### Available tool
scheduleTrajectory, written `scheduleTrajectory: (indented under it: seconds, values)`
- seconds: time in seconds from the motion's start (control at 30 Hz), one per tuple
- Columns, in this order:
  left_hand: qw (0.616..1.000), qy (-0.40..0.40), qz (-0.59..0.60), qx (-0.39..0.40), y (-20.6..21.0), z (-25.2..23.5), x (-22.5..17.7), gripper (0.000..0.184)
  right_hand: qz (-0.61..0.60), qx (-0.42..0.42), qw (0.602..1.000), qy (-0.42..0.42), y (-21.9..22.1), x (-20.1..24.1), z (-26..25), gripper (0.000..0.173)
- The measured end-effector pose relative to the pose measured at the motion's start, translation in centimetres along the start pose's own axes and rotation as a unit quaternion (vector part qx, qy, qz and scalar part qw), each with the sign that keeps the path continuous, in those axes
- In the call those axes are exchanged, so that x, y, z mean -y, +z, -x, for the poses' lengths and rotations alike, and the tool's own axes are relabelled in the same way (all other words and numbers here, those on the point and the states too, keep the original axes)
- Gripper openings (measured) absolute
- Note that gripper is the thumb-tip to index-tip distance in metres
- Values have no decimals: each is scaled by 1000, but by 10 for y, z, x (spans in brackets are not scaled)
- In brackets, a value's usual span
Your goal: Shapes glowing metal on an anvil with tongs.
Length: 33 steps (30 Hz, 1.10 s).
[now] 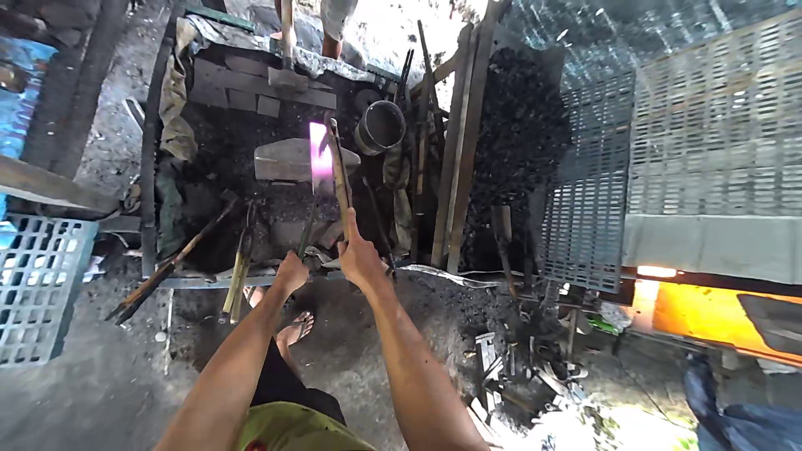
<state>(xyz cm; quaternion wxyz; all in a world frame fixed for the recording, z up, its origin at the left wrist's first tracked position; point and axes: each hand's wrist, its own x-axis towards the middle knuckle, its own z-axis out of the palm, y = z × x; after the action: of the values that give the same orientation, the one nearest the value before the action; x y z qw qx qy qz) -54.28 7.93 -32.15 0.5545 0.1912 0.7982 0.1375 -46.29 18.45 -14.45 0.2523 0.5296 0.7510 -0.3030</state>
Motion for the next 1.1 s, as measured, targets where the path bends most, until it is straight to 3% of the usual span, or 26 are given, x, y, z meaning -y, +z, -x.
scheduleTrajectory:
  seconds: [0.33, 0.77, 1.1]
  values:
    - [1000, -3, -7, 5, -1, -3, 0, 54, 16, -34, 999, 4, 43, -10, -6, 74]
    - [1000, -8, -4, 3, 4, -7, 2, 52, -1, -34, 999, 15, 62, -18, -11, 74]
    - [1000, 0, -18, 6, -8, -13, -11, 52, -14, -35, 999, -17, 38, -22, -29, 74]
